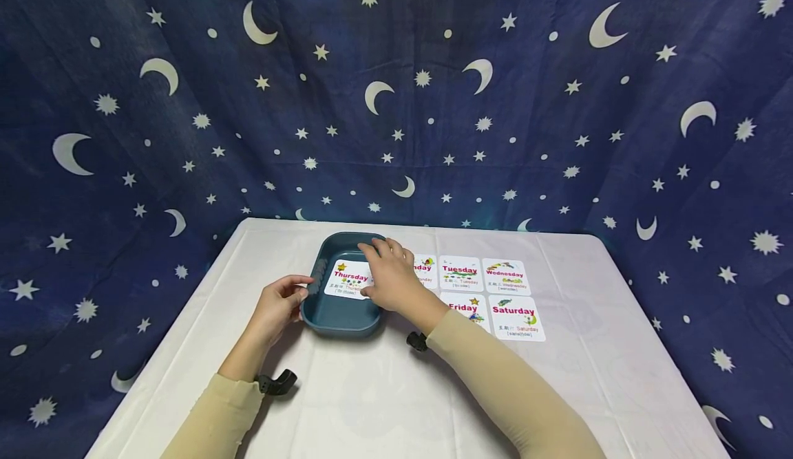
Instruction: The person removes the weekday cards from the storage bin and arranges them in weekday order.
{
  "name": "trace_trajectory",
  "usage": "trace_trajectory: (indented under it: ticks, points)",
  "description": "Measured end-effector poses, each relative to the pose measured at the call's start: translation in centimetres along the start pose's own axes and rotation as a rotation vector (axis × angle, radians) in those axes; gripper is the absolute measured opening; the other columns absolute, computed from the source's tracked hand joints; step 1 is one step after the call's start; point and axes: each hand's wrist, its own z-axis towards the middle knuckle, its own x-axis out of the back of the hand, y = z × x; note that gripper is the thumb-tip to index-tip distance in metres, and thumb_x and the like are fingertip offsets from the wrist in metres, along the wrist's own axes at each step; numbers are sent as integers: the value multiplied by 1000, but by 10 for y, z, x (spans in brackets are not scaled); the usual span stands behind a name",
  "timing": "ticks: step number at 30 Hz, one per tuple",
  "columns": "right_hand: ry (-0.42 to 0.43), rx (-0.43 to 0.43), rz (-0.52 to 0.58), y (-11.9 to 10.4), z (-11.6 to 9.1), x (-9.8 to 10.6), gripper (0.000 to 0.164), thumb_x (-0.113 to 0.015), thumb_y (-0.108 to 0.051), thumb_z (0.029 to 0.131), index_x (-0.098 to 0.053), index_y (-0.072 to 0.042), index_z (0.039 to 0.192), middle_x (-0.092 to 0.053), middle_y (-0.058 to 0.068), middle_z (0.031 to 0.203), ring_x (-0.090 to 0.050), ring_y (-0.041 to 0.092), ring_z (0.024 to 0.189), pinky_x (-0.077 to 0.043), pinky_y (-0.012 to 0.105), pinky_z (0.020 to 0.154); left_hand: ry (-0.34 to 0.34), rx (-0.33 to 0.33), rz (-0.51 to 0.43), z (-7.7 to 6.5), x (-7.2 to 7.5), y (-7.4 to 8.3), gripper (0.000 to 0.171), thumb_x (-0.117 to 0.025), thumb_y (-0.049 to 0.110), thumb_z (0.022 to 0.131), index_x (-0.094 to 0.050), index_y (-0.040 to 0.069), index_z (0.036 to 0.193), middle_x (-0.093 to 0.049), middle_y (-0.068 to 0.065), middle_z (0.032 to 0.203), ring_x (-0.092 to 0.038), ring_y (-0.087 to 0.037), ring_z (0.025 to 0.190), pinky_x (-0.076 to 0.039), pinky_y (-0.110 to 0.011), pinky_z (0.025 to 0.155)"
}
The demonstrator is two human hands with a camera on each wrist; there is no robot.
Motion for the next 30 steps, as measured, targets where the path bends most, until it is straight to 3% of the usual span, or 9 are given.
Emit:
trace_trajectory:
  ticks: [12,21,30]
  points:
    - [-50,27,-91,-10,19,-17,104,-92,-41,84,-34,-25,169,-30,15,174,-22,40,162,-23,71,126,-9,0,3,-1,0,2,26,-62,-2,104,-71,-1,129,-62,-11,95,-54,-10,59,-52,-23,52]
    - [-77,59,-123,-15,29,-23,101,-91,-40,87,-34,-21,169,-31,18,174,-24,44,163,-19,68,132,5,1,10,-1,1,2,26,-61,-3,104,-72,0,128,-60,-5,90,-55,-11,59,-52,-24,52]
    - [-147,100,-207,-14,37,-31,106,-91,-45,86,-31,-21,170,-28,19,175,-22,46,164,-25,64,132,-6,0,29,-1,1,2,26,-61,-2,105,-72,1,128,-59,-7,92,-55,-12,60,-53,-25,53]
